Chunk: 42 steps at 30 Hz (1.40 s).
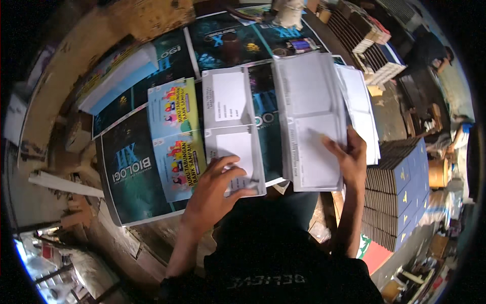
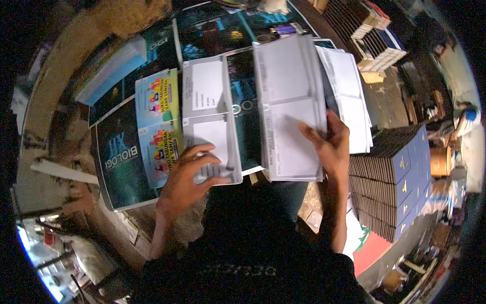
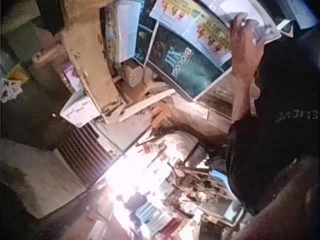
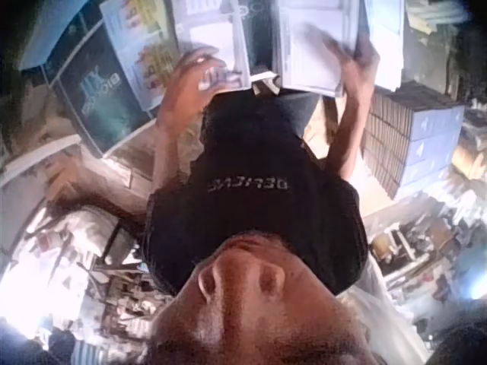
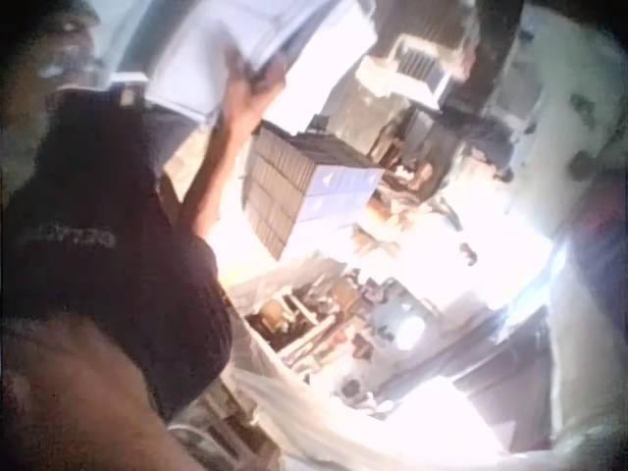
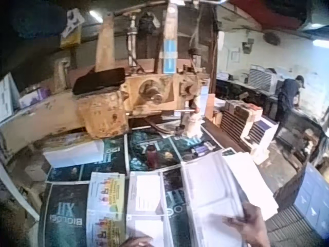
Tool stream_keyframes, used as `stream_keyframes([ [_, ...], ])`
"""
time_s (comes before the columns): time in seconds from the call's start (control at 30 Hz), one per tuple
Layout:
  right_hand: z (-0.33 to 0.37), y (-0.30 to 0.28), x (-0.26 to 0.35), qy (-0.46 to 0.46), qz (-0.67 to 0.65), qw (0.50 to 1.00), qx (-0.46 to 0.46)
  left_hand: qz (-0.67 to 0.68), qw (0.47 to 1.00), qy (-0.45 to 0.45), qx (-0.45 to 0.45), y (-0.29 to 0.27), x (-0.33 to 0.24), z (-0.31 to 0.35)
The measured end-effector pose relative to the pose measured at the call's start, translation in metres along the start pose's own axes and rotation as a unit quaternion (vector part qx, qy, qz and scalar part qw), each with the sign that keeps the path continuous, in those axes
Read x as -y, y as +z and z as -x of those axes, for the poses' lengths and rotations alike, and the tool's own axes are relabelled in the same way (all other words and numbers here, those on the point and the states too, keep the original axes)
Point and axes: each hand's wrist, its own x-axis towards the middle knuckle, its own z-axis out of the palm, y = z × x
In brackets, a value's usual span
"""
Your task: The person collates printed inner pages into booklet covers by hand, folding and assembling individual booklets and placing them onto stacks on the work table.
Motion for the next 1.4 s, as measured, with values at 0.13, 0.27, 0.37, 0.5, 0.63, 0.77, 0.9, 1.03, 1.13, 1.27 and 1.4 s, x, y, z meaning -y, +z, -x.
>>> stream_keyframes([
  [0.13,0.002,-0.005,-0.021,0.072,0.046,0.996,-0.010,0.150,0.984,-0.056,-0.076,-0.001,-0.010,0.007],
  [0.27,0.004,0.002,-0.013,0.055,-0.001,0.998,-0.010,0.308,0.922,-0.122,-0.199,0.019,-0.009,0.016],
  [0.37,0.009,0.016,0.015,0.034,-0.026,0.999,-0.023,0.297,0.929,-0.119,-0.185,0.014,-0.001,0.028],
  [0.5,0.012,0.030,0.042,0.006,-0.040,0.997,-0.071,0.325,0.921,-0.067,-0.204,0.022,0.016,0.035],
  [0.63,0.004,0.030,0.031,-0.009,-0.020,1.000,0.015,0.376,0.873,-0.113,-0.290,0.023,0.013,0.029],
  [0.77,0.020,0.077,0.032,-0.058,0.027,0.992,0.110,0.414,0.857,-0.106,-0.287,0.019,0.010,0.033],
  [0.9,0.025,0.120,-0.019,-0.045,0.034,0.989,0.139,0.405,0.905,-0.043,-0.127,-0.001,0.008,0.033],
  [1.03,0.025,0.118,0.000,0.099,-0.034,0.989,0.105,0.190,0.976,-0.028,-0.105,-0.045,0.032,0.042],
  [1.13,0.024,0.121,0.016,0.199,-0.014,0.977,0.072,-0.087,0.995,-0.037,-0.043,-0.058,0.051,0.055],
  [1.27,0.026,0.124,0.018,0.168,0.005,0.983,0.069,-0.092,0.994,-0.043,-0.039,-0.060,0.066,0.067],
  [1.4,0.024,0.122,0.014,0.017,0.005,0.983,0.182,-0.039,0.991,-0.019,-0.128,-0.057,0.073,0.077],
])
